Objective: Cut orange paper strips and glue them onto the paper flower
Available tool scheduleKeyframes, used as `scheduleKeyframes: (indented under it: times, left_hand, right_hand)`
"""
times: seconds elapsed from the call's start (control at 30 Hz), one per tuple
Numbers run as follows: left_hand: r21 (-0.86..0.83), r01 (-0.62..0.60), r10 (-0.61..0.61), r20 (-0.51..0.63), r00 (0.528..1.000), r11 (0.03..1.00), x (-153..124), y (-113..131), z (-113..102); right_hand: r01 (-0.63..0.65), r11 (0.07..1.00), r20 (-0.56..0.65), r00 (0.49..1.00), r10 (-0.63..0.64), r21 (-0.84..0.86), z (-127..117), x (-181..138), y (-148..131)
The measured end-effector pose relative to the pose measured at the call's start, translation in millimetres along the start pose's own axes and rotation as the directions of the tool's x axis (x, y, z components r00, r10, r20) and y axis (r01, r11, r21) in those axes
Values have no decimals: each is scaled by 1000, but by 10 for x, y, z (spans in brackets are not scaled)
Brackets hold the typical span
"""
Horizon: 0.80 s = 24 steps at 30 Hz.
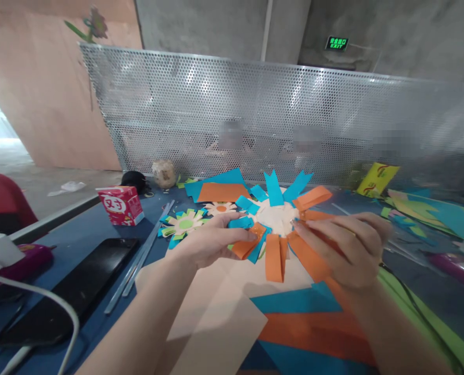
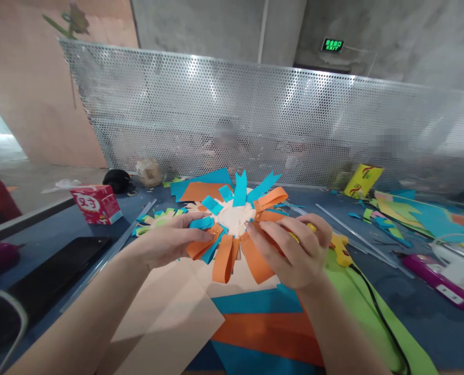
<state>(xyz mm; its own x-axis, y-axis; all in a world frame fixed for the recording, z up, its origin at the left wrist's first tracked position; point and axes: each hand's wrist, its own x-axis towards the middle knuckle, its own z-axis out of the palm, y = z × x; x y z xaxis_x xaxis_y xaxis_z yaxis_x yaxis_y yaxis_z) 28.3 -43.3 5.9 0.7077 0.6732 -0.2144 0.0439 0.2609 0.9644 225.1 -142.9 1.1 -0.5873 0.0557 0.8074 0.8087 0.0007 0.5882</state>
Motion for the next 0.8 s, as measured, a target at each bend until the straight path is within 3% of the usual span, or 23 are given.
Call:
scheduleKeyframes:
  times: [0.33,0.47,0.57,0.63,0.7,0.73,0.8]
  left_hand:
    - [-67,5,-10,-79,997,998,-23,16,29]
    - [-22,-13,12,-55,998,1000,-5,-5,5]
    - [25,-70,71,-37,997,997,19,-27,1]
    - [89,-184,192,-101,976,979,28,-34,13]
    - [193,-354,387,-172,906,915,26,-28,34]
    - [237,-443,488,-186,853,865,22,-21,46]
    - [269,-580,628,-153,763,769,9,-2,68]
  right_hand:
    - [-42,999,23,999,42,4,8,-56,7]
    - [-61,998,26,998,61,-1,31,-108,15]
    - [-140,989,16,990,139,39,75,-162,17]
    - [-259,958,17,966,259,127,114,-194,20]
    - [-451,854,43,889,456,259,154,-216,28]
    - [-570,754,99,814,573,326,173,-222,34]
    - [-793,416,289,567,772,445,206,-225,51]
